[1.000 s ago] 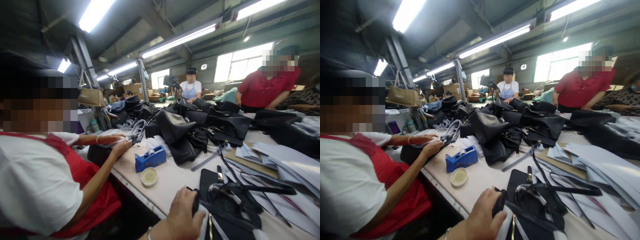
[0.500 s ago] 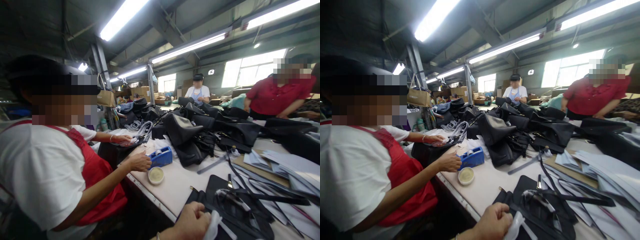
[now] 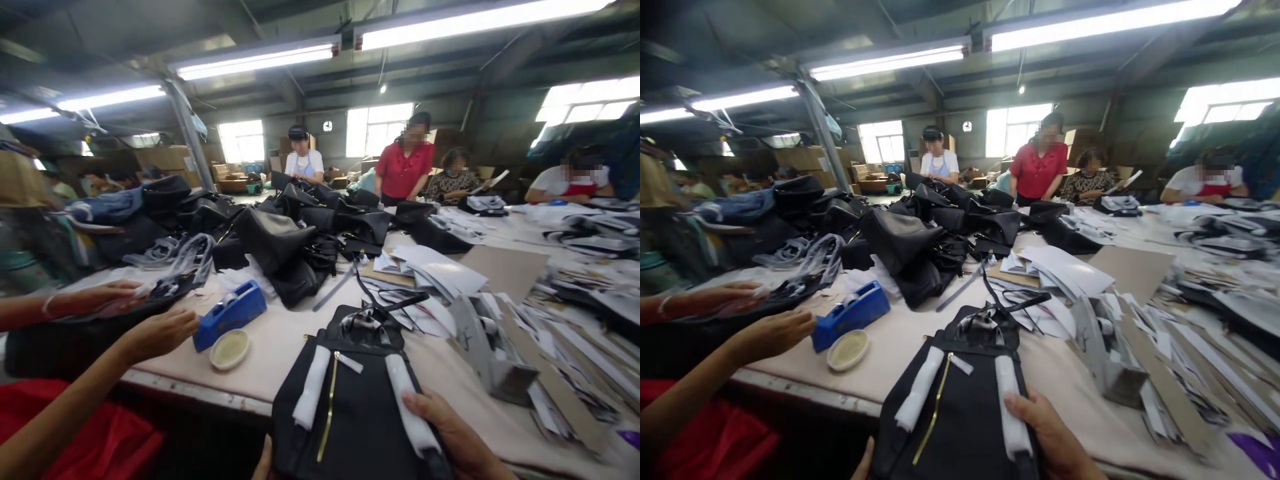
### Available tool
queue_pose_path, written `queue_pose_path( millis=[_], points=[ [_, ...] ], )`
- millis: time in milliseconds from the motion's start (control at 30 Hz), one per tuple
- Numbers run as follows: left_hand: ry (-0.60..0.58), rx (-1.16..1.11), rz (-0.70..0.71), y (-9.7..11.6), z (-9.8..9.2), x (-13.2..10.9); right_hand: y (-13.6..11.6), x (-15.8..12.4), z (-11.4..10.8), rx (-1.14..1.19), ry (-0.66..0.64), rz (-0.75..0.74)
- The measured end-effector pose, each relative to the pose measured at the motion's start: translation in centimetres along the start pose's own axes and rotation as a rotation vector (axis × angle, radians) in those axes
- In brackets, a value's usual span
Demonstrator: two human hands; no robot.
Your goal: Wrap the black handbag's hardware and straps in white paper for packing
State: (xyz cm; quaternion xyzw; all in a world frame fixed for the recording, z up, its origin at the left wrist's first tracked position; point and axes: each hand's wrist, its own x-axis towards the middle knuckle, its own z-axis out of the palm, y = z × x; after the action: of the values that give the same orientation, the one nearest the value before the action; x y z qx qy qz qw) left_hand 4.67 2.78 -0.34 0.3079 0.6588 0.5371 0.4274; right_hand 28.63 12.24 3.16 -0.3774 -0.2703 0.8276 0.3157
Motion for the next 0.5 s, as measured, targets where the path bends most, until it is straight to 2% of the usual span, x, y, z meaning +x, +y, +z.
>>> queue_pose_path(
  millis=[100, 233, 300, 400, 500],
  points=[
    [-0.137, -0.186, -0.08, 0.9, 1.4, -1.1, -1.6, -0.6, 0.5, -0.035, 0.03, -0.04],
    [-0.152, -0.257, -0.086, 1.7, 1.5, -2.1, -3.6, -1.0, 1.8, -0.099, 0.014, -0.124],
    [-0.239, -0.381, -0.096, 2.3, 1.8, -2.2, -4.0, -0.9, 2.7, -0.157, 0.0, -0.165],
    [-0.404, -0.655, -0.126, 3.6, 3.3, -1.7, -4.2, 0.1, 3.5, -0.282, 0.038, -0.247],
    [-0.374, -0.769, -0.093, 5.0, 5.1, -0.2, -4.8, 1.6, 2.8, -0.514, 0.146, -0.319]
  ],
)
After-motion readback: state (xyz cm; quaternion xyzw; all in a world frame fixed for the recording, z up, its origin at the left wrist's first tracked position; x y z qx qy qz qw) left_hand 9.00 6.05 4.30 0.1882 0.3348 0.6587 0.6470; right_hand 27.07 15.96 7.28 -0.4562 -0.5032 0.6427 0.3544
